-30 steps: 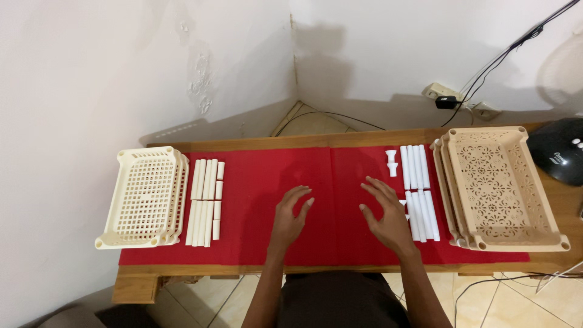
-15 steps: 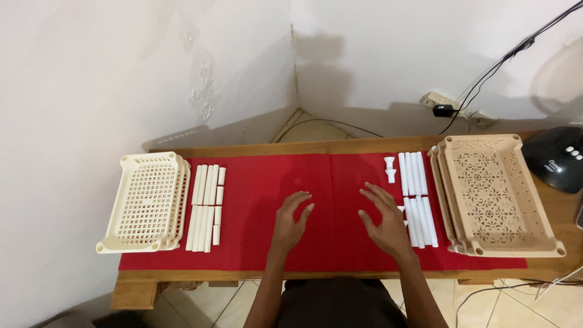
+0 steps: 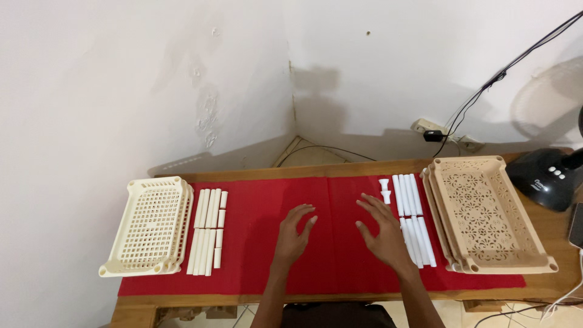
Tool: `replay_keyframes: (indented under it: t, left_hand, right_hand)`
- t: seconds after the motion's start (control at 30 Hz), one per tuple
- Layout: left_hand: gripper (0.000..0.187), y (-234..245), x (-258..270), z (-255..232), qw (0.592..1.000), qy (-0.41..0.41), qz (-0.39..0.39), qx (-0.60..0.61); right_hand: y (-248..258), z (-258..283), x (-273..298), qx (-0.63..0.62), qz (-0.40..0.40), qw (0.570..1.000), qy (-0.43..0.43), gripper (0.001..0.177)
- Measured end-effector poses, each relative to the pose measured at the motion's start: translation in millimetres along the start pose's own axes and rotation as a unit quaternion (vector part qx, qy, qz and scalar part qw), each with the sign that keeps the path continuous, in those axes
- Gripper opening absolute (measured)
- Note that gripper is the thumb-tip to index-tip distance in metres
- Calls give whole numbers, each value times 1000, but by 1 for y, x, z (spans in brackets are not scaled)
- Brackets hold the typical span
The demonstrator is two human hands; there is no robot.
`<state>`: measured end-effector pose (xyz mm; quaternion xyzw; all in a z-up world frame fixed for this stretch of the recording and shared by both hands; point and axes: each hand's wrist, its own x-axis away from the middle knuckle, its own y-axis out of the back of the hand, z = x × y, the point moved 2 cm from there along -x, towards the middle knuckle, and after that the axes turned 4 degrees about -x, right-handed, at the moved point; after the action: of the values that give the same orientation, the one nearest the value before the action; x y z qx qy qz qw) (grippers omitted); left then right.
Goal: The person assembles a plastic storage rack by inserting white plastic rods into beige perforated trays and attaching white connectors. They repeatedly insert and remove rods, then stack the trays and organize the remaining components on the table.
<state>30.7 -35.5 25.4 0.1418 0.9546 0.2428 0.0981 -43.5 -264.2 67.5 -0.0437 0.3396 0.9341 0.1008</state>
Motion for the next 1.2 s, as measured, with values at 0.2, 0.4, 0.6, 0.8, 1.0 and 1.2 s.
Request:
replay_keyframes:
  t: [0.2, 0.4, 0.6, 0.8, 1.0, 1.2]
  left_hand:
    - [31, -2, -4, 1, 1000, 17, 14, 4]
    - [30, -5, -3, 4, 1000, 7, 7, 13]
    - [30, -5, -3, 5, 1000, 7, 11, 7]
    - [30, -6, 2, 13, 999, 19, 7, 31]
    - [36, -17, 8, 33, 978, 64, 3, 199]
    - [45, -30, 15, 44, 881, 133, -13, 453]
  right_hand:
    - [-1, -1, -4, 10, 0, 1000, 7, 51]
    - [-5, -8, -1, 11, 12, 1000, -12, 51]
    - [-10, -11, 1, 11, 25, 999, -20, 51]
    - [-20, -16, 5, 9, 32, 999, -29, 54]
    - [-35, -33, 10, -173, 9, 983, -68, 58]
    - [-49, -45, 14, -428, -26, 895, -124, 67]
